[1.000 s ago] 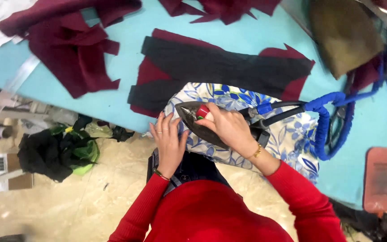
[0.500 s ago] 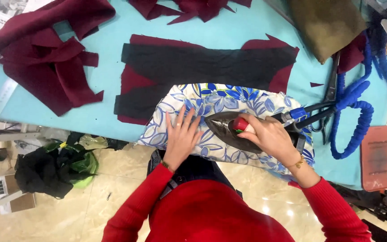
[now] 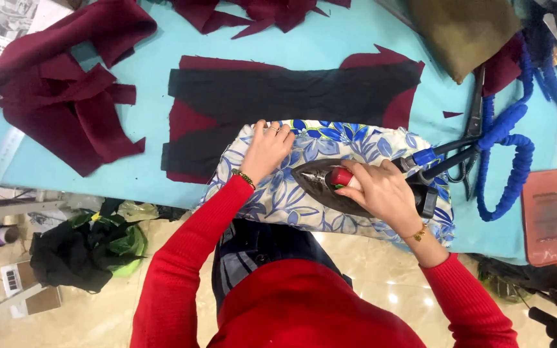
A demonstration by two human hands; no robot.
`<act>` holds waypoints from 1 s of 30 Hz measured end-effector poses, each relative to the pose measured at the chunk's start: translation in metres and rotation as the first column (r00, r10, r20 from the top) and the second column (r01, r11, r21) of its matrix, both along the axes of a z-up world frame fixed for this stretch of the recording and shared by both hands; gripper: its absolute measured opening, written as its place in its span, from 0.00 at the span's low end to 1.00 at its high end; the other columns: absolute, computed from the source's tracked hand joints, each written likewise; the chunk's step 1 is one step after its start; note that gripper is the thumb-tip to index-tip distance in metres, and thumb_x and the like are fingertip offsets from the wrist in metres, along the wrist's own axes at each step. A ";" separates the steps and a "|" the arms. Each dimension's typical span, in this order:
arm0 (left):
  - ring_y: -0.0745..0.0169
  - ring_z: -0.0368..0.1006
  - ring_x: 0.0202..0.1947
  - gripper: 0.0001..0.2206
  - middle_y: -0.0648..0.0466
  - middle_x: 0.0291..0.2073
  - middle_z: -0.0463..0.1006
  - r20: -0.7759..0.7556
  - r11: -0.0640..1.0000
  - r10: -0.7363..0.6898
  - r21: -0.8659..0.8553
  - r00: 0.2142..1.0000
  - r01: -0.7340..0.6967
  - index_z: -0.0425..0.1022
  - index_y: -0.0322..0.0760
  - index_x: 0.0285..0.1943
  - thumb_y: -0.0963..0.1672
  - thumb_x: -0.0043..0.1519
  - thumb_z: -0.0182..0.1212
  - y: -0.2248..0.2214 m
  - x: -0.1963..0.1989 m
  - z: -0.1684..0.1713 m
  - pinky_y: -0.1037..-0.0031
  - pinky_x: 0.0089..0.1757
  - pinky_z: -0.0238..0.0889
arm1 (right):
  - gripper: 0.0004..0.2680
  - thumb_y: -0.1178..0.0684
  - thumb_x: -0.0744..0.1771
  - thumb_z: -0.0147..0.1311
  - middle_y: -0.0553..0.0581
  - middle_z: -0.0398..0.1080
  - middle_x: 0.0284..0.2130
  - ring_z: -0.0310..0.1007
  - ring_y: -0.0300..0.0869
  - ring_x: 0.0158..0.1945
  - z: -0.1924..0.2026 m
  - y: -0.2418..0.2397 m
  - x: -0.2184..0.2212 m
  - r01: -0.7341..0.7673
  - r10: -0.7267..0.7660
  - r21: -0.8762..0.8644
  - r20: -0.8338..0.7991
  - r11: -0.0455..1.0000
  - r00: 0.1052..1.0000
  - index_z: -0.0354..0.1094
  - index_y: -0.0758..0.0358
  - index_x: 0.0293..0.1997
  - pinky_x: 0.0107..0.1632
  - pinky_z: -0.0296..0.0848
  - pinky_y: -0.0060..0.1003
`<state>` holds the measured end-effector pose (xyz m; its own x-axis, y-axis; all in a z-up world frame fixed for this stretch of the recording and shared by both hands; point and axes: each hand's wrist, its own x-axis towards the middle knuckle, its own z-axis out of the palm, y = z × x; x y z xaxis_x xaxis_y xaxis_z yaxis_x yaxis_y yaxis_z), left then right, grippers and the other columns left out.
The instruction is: A person aligns fabric pieces on a work surface and uses a steam iron to press a patterned fabric piece onto a base fabric.
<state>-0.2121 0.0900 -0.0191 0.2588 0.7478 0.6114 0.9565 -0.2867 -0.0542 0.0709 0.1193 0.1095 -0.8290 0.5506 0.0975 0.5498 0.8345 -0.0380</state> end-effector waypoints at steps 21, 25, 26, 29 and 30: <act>0.56 0.72 0.49 0.04 0.55 0.40 0.75 0.246 0.999 -0.041 0.034 0.968 0.034 0.75 0.41 0.37 0.42 0.64 0.57 -0.085 0.032 0.025 0.45 0.57 0.60 | 0.21 0.27 0.67 0.44 0.52 0.75 0.27 0.79 0.41 0.33 0.003 -0.003 -0.003 -0.016 0.017 0.059 -0.012 0.998 1.000 0.67 0.49 0.59 0.42 0.68 0.36; 0.57 0.74 0.48 0.05 0.56 0.39 0.75 0.286 0.998 -0.035 0.051 0.957 0.021 0.74 0.42 0.35 0.43 0.64 0.57 -0.085 0.035 0.022 0.44 0.57 0.60 | 0.21 0.28 0.67 0.44 0.51 0.74 0.26 0.79 0.40 0.32 0.003 -0.002 -0.002 -0.017 0.017 0.049 -0.005 0.999 1.000 0.66 0.48 0.60 0.42 0.67 0.35; 0.57 0.74 0.48 0.05 0.56 0.39 0.75 0.288 0.998 -0.036 0.051 0.957 0.022 0.74 0.42 0.35 0.43 0.64 0.57 -0.082 0.033 0.024 0.44 0.57 0.60 | 0.21 0.28 0.67 0.44 0.51 0.74 0.26 0.79 0.40 0.32 0.002 -0.002 -0.002 -0.017 0.017 0.049 -0.004 0.999 1.000 0.66 0.48 0.60 0.42 0.67 0.35; 0.56 0.74 0.48 0.05 0.55 0.39 0.75 0.299 0.998 -0.037 0.060 0.953 0.020 0.74 0.41 0.35 0.42 0.64 0.57 -0.069 0.026 0.033 0.43 0.57 0.59 | 0.22 0.27 0.68 0.43 0.50 0.74 0.26 0.79 0.40 0.32 0.002 -0.002 -0.002 -0.015 0.015 0.061 0.004 0.998 1.000 0.66 0.48 0.60 0.42 0.67 0.35; 0.56 0.74 0.49 0.05 0.54 0.39 0.76 0.293 0.996 -0.055 0.082 0.955 0.032 0.75 0.40 0.35 0.42 0.65 0.57 -0.063 0.022 0.037 0.43 0.57 0.59 | 0.22 0.27 0.67 0.44 0.50 0.74 0.26 0.78 0.40 0.32 0.002 -0.002 -0.002 -0.017 0.017 0.067 0.000 0.998 1.000 0.66 0.48 0.60 0.42 0.67 0.35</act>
